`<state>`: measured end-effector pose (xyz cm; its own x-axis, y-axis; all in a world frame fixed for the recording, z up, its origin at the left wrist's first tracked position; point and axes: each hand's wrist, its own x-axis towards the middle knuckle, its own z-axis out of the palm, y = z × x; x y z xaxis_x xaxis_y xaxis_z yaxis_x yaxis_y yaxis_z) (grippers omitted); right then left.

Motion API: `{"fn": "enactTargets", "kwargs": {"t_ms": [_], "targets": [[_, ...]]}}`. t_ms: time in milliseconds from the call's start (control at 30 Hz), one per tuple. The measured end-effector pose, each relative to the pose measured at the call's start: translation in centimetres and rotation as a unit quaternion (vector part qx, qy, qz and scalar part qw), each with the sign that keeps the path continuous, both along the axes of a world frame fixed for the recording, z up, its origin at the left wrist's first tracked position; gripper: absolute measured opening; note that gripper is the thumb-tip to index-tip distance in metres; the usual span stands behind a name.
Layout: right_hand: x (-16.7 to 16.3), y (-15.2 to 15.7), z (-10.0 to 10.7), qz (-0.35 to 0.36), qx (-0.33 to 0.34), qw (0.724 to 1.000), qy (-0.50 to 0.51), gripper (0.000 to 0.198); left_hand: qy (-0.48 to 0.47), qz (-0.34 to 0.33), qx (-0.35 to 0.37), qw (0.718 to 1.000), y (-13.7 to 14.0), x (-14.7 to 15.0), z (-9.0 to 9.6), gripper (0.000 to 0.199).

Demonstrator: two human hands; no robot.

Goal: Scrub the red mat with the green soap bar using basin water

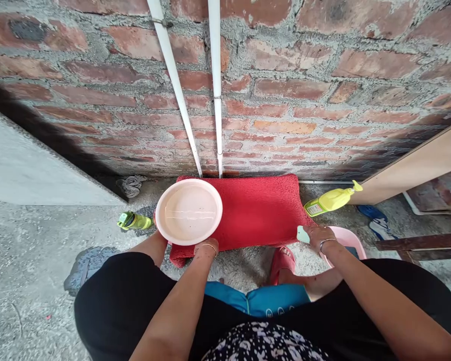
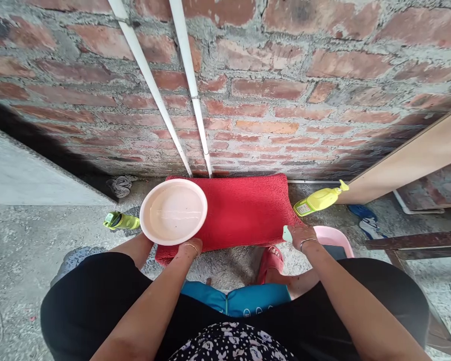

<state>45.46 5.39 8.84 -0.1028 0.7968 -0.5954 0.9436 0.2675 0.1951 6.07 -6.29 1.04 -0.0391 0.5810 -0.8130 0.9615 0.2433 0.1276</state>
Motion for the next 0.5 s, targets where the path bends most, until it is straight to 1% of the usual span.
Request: {"fn": "enactTargets", "kwargs": {"t_ms": [33,100,200,267,367,433,500], "targets": [[-0.8,0.2,0.4,0.015,-0.007,1.000,-0.001,0.047,0.010,-0.006,-0.013,1.000,0.1,0.1,0.1,0.050],[-3.8,0.5,1.1,0.050,-0.016,0.998,0.028,0.048,0.030,-0.017,-0.029,0.999,0.3,0.2,0.2,0.051],[-10.0,0.5,1.4,0.100,-0.014,0.990,0.098,0.049,0.059,-0.025,-0.041,0.997,0.5,0.5,0.2,0.052],[-14.3,0.5,0.8,0.138,-0.014,0.981,0.134,0.047,0.080,-0.027,-0.047,0.995,0.5,0.9,0.0,0.051],[-20.2,0.8,-0.9,0.177,-0.019,0.969,0.171,0.046,0.105,-0.029,-0.056,0.992,0.4,1.6,-0.2,0.049],[-23.5,1.1,-2.1,0.188,-0.024,0.964,0.187,0.047,0.115,-0.032,-0.059,0.991,0.3,1.9,-0.4,0.047],[-25.9,1.5,-3.0,0.195,-0.031,0.960,0.198,0.048,0.121,-0.035,-0.058,0.990,0.2,2.1,-0.4,0.045]]}}
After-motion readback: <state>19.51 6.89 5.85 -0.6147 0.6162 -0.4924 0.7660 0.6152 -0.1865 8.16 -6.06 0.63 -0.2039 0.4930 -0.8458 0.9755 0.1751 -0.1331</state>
